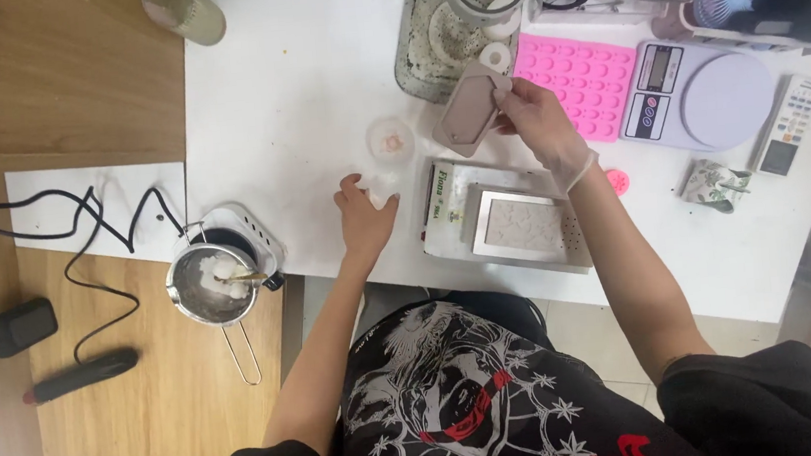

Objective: Organizing and inspecting various candle molds in a studio workshop.

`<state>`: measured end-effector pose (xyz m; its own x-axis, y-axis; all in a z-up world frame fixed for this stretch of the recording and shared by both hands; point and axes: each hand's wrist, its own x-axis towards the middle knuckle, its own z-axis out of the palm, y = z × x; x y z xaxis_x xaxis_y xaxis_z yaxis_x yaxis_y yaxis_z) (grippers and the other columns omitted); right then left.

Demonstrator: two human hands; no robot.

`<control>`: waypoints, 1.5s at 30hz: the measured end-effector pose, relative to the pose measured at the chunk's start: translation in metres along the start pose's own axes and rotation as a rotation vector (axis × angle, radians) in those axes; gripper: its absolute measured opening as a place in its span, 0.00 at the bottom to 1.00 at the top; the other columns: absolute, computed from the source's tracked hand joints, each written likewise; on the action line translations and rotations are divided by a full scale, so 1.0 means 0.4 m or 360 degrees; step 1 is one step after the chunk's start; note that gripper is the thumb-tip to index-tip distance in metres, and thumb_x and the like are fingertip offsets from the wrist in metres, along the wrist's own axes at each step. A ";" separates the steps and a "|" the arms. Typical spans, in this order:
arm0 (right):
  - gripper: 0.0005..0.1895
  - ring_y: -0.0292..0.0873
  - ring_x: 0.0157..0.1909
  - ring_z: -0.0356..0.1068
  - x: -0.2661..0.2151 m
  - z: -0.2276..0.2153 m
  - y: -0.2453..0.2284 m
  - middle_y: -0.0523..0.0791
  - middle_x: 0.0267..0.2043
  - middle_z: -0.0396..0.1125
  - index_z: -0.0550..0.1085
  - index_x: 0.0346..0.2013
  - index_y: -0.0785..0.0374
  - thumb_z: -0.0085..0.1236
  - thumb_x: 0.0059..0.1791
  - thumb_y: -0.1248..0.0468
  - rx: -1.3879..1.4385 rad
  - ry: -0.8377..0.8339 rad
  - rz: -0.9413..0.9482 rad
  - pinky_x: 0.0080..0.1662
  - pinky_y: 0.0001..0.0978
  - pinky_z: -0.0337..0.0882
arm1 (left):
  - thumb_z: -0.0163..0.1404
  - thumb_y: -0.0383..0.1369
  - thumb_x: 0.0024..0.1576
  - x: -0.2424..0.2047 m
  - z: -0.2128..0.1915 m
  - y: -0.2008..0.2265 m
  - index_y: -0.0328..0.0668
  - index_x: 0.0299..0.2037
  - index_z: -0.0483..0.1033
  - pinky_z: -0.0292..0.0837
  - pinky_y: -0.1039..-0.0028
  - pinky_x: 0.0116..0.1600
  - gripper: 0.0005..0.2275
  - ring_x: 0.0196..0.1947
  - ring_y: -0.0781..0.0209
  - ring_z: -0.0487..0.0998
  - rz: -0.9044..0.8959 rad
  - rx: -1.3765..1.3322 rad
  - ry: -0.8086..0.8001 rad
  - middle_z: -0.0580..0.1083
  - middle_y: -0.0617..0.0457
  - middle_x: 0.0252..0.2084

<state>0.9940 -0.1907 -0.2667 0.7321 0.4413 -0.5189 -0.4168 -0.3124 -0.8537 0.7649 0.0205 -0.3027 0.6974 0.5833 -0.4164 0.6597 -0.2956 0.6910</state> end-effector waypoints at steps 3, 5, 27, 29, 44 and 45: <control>0.16 0.35 0.40 0.73 0.024 0.008 -0.019 0.42 0.41 0.72 0.74 0.53 0.66 0.52 0.57 0.58 -0.0082 0.0008 -0.0058 0.44 0.27 0.75 | 0.64 0.34 0.49 0.056 -0.012 0.021 0.37 0.67 0.50 0.73 0.56 0.52 0.40 0.50 0.35 0.74 0.0037 0.0255 -0.0032 0.57 0.34 0.61; 0.15 0.35 0.39 0.73 0.005 0.021 -0.034 0.42 0.40 0.72 0.74 0.52 0.67 0.52 0.57 0.59 -0.0150 0.0010 -0.0067 0.44 0.27 0.75 | 0.65 0.33 0.47 0.081 -0.009 0.026 0.38 0.70 0.47 0.75 0.56 0.48 0.43 0.48 0.35 0.75 0.0057 0.0399 -0.0059 0.55 0.34 0.63; 0.18 0.38 0.39 0.75 0.080 0.063 0.008 0.48 0.41 0.73 0.72 0.58 0.71 0.54 0.55 0.65 -0.0382 -0.0126 0.0060 0.44 0.29 0.77 | 0.65 0.39 0.49 0.216 -0.074 0.009 0.48 0.66 0.58 0.77 0.58 0.41 0.36 0.43 0.45 0.79 0.0229 0.0586 0.0065 0.61 0.47 0.60; 0.18 0.39 0.39 0.76 0.117 0.101 0.035 0.48 0.41 0.73 0.71 0.58 0.72 0.54 0.55 0.65 -0.0346 -0.0194 0.0115 0.44 0.29 0.78 | 0.65 0.39 0.50 0.225 -0.088 -0.015 0.48 0.66 0.58 0.77 0.58 0.41 0.36 0.43 0.45 0.79 0.0190 0.0585 0.0103 0.61 0.47 0.60; 0.19 0.41 0.43 0.78 0.123 0.287 -0.001 0.51 0.44 0.76 0.73 0.56 0.71 0.56 0.52 0.66 -0.0726 -0.0624 0.0239 0.48 0.30 0.78 | 0.59 0.30 0.52 0.060 -0.146 -0.102 0.44 0.67 0.59 0.75 0.57 0.48 0.31 0.48 0.40 0.78 0.0049 0.0061 0.0448 0.64 0.40 0.60; 0.22 0.45 0.48 0.75 0.102 0.302 -0.034 0.51 0.49 0.74 0.72 0.57 0.68 0.58 0.50 0.62 -0.1097 -0.0525 0.0152 0.52 0.33 0.74 | 0.56 0.30 0.56 0.029 -0.165 -0.105 0.45 0.64 0.64 0.73 0.56 0.48 0.25 0.48 0.39 0.78 0.0030 -0.0022 0.0497 0.70 0.40 0.53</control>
<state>0.9645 -0.0667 -0.2817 0.4659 0.5804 -0.6678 0.0389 -0.7675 -0.6399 0.7268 0.0898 -0.2976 0.5883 0.7826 -0.2034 0.6421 -0.2993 0.7058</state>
